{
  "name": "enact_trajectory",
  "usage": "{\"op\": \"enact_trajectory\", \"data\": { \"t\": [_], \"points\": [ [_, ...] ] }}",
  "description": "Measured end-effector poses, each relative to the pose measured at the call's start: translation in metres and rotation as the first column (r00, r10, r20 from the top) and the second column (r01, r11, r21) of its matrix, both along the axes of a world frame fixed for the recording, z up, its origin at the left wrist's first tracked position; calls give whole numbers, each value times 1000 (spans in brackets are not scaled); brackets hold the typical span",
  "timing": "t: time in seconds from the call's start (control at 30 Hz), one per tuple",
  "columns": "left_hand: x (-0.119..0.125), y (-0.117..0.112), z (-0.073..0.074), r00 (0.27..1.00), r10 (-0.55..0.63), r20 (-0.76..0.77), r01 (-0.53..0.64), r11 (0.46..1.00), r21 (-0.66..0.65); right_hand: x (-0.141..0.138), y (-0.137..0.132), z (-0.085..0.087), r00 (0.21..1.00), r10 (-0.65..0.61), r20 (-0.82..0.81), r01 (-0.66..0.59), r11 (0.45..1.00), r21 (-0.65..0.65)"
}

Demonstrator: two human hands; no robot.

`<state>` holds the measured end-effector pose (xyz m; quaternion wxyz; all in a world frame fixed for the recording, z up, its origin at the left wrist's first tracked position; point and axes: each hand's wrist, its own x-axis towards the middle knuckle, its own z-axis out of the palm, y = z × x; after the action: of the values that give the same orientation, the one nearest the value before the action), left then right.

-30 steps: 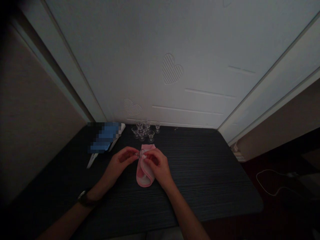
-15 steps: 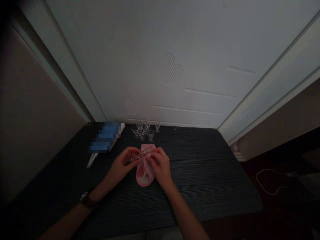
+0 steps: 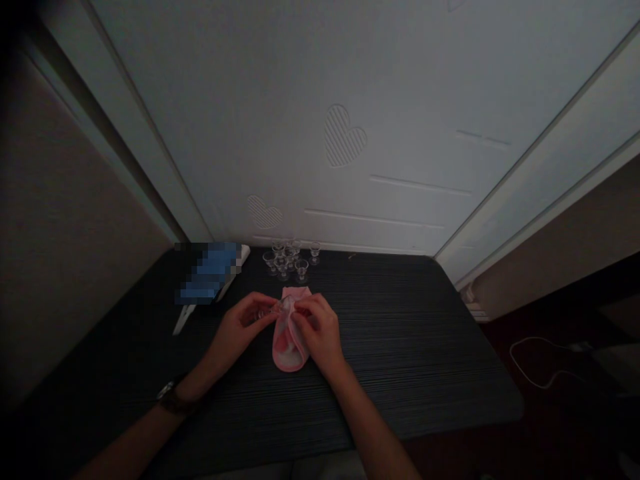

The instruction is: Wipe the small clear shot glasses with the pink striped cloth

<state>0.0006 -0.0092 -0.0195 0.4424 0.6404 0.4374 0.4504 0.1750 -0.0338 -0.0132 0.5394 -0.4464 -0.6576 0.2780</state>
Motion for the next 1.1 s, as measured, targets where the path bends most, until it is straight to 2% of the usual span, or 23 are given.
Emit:
{"op": "enact_trajectory", "data": {
  "t": [0.2,0.53,0.67,0.77,0.87,1.1],
  "points": [
    [1,-1,-2,996,-36,77,43,996,-79,0,-2,0,998,-31,59,28,998,57],
    [2,-4,5,989,-91,118,115,970,-216,-1,-3,0,996,-18,91,13,998,57],
    [3,-6,2,993,-74,93,86,987,-138,-1,-3,1,996,-43,75,39,998,51],
    [6,-8,3,993,-74,98,80,995,-63,0,-1,3,993,-120,4,120,993,24],
    [7,-9,7,996,-89,20,89,996,-11,3,1,3,980,-191,-60,190,981,-23],
    [1,-9,10,981,18,-194,-3,997,79,3,2,2,984,-149,-97,143,988,-62]
  ]
}}
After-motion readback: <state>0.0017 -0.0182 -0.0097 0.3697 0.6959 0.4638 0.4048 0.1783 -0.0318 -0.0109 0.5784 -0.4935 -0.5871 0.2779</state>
